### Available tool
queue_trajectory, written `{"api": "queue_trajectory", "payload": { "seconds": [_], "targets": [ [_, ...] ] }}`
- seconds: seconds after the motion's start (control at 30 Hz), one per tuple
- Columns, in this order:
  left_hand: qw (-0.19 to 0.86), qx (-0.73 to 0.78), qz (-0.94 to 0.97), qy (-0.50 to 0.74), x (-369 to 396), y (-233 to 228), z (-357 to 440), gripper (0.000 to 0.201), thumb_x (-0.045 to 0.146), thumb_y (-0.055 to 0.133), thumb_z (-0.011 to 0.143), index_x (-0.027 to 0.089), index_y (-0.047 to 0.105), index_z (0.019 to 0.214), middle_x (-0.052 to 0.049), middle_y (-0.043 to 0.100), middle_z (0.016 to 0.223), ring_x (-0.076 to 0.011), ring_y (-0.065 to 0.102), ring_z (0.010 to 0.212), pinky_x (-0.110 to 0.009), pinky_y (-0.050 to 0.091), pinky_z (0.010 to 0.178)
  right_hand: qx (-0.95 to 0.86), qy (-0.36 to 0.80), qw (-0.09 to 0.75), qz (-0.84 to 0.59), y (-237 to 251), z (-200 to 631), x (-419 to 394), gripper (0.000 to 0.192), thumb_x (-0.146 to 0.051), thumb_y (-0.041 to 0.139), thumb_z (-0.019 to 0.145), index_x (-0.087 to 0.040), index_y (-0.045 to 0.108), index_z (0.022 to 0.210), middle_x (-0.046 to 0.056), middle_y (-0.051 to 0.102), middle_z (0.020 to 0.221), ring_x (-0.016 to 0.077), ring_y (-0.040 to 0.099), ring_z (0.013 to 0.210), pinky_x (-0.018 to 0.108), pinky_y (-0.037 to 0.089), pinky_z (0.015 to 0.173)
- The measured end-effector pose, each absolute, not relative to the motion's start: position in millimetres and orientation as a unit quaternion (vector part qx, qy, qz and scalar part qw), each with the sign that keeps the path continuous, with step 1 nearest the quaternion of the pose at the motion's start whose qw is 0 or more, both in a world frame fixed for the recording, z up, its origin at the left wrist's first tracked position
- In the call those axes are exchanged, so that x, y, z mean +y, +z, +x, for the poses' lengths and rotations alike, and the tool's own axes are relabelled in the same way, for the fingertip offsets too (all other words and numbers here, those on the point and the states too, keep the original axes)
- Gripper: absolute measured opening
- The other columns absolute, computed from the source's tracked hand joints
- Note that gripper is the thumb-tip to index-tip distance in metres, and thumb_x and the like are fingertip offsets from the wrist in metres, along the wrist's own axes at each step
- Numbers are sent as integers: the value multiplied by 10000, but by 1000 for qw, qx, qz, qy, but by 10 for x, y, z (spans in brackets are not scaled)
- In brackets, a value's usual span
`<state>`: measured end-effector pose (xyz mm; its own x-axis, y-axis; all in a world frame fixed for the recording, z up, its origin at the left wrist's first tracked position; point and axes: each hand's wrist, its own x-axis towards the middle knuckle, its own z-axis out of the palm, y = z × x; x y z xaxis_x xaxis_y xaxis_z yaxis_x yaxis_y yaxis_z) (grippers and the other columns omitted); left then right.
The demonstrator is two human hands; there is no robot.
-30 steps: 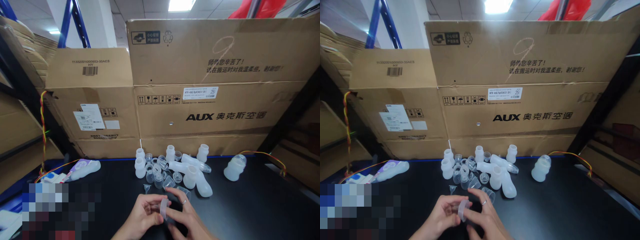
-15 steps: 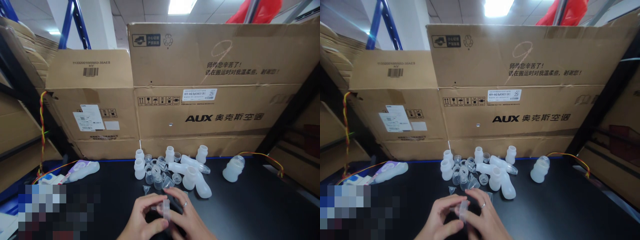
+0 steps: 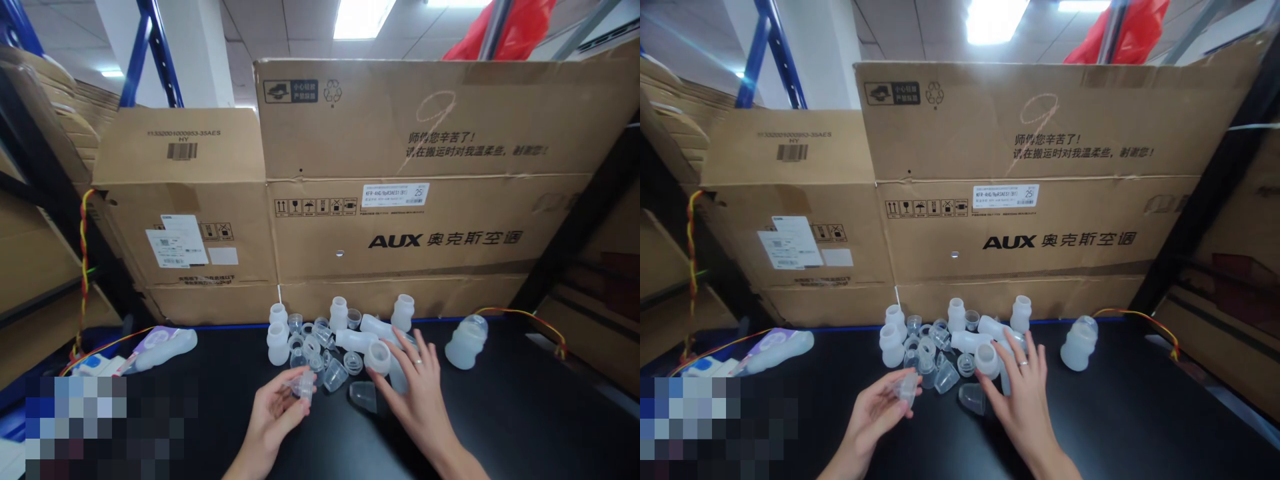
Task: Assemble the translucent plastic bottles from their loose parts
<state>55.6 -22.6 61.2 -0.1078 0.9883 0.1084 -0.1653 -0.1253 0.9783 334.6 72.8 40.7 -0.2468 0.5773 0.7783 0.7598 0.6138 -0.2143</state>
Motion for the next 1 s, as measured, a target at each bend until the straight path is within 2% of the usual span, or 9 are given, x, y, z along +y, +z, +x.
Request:
{"api": "queue_trajectory", "payload": {
  "seconds": [0.13, 0.3, 0.47, 0.63, 0.7, 0.77, 0.87, 0.93, 1.0],
  "targets": [
    [509, 437, 447, 592, -271, 576, 648, 562, 520, 863, 736, 147, 762, 1146, -177, 785, 1077, -298, 746, 930, -305, 573, 729, -843, -77, 457, -272, 489, 3201, 490, 558, -203, 652, 905, -199, 535, 1450, 128, 628, 1252, 333, 577, 1258, 551, 470, 1090],
    [417, 463, 518, 586, -338, 506, 647, 460, 469, 892, 718, 173, 785, 1053, -118, 795, 978, -251, 729, 872, -298, 582, 786, -860, -61, 465, -204, 543, 3007, 250, 579, -57, 578, 867, -224, 615, 1421, 121, 632, 1096, 236, 651, 922, 352, 582, 768],
    [498, 458, 535, 506, -336, 520, 650, 442, 564, 812, 789, 133, 761, 873, -73, 744, 694, -178, 687, 634, -244, 544, 628, -885, -62, 444, -128, 646, 3038, 242, 509, -40, 570, 910, -176, 629, 1396, 124, 659, 1064, 238, 634, 915, 384, 567, 776],
    [567, 488, 490, 448, -332, 504, 744, 612, 715, 628, 869, 143, 611, 654, 9, 549, 435, -97, 533, 385, -165, 318, 413, -899, -79, 420, -94, 736, 3068, 208, 471, -27, 544, 924, -173, 658, 1356, 103, 677, 1020, 239, 644, 939, 409, 557, 837],
    [548, 482, 512, 454, -341, 526, 740, 541, 660, 678, 865, 138, 645, 727, -3, 608, 529, -110, 596, 477, -170, 390, 470, -895, -53, 428, -112, 717, 3070, 193, 505, -32, 553, 913, -195, 638, 1384, 99, 672, 1039, 221, 646, 905, 381, 565, 816],
    [488, 456, 559, 491, -351, 564, 715, 426, 521, 815, 802, 150, 712, 985, -89, 742, 916, -193, 715, 826, -228, 541, 690, -884, 1, 443, -148, 683, 3067, 184, 514, -75, 584, 908, -197, 615, 1406, 107, 658, 1075, 210, 654, 895, 345, 581, 798],
    [359, 442, 578, 584, -364, 592, 695, 657, 369, 840, 802, 260, 577, 1393, -139, 533, 1475, -303, 565, 1296, -332, 531, 980, -859, 77, 472, -185, 639, 3050, 185, 537, -192, 673, 901, -181, 580, 1430, 107, 639, 1084, 209, 673, 920, 292, 602, 802],
    [327, 440, 556, 625, -380, 563, 723, 781, 417, 820, 815, 277, 467, 1498, -141, 538, 1451, -317, 558, 1285, -363, 509, 1007, -847, 67, 490, -197, 618, 3036, 194, 567, -198, 694, 884, -192, 572, 1438, 104, 637, 1082, 213, 678, 921, 286, 605, 795],
    [342, 429, 548, 631, -401, 508, 779, 956, 558, 872, 716, 248, 445, 1513, -117, 639, 1251, -304, 621, 1132, -369, 497, 985, -846, 23, 494, -198, 596, 3024, 204, 567, -157, 668, 875, -207, 587, 1434, 111, 639, 1085, 224, 674, 914, 305, 603, 770]
  ]
}}
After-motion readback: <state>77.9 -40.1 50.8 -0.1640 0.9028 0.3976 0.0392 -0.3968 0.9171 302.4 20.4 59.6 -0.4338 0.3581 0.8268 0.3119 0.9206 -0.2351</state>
